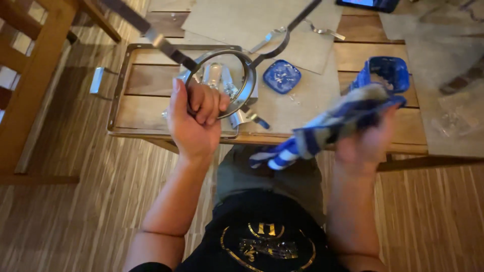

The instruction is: Polishing metal components using a cloth and white polishing powder.

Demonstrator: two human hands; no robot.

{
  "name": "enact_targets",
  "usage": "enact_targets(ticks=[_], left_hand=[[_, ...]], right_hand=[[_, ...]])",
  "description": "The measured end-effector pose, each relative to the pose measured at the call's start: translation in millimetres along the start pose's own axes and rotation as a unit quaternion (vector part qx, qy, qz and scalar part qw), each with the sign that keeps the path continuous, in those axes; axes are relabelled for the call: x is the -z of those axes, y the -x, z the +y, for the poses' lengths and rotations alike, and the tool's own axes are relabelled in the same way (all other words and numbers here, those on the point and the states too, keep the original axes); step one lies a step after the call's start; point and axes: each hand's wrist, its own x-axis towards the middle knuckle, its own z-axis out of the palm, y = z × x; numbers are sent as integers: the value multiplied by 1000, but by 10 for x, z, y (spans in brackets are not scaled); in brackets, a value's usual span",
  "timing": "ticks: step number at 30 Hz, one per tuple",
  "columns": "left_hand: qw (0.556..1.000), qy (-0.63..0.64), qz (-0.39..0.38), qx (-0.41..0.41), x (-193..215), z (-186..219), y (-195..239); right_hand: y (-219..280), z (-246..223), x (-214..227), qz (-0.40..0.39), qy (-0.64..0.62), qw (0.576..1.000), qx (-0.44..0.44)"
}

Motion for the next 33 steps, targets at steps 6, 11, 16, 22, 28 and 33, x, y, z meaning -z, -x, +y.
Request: enact_targets(ticks=[6,11,16,22,28,33], left_hand=[[997,-64,28,33,6,276,-51],[989,-123,3,81,-101,429,-85],[956,-187,24,225,-201,467,-121],[925,-221,32,307,-397,304,-18],[912,-210,-49,350,-359,207,28],[898,-339,-162,231,-286,352,75]], right_hand=[[-86,-174,447,6,-78,996,-43],[57,-308,114,-41,-33,998,-36],[319,-271,-241,-84,140,985,61],[607,263,-1094,-149,542,814,146],[507,611,-1180,-130,592,778,162],[404,590,-1174,-32,590,797,123]])
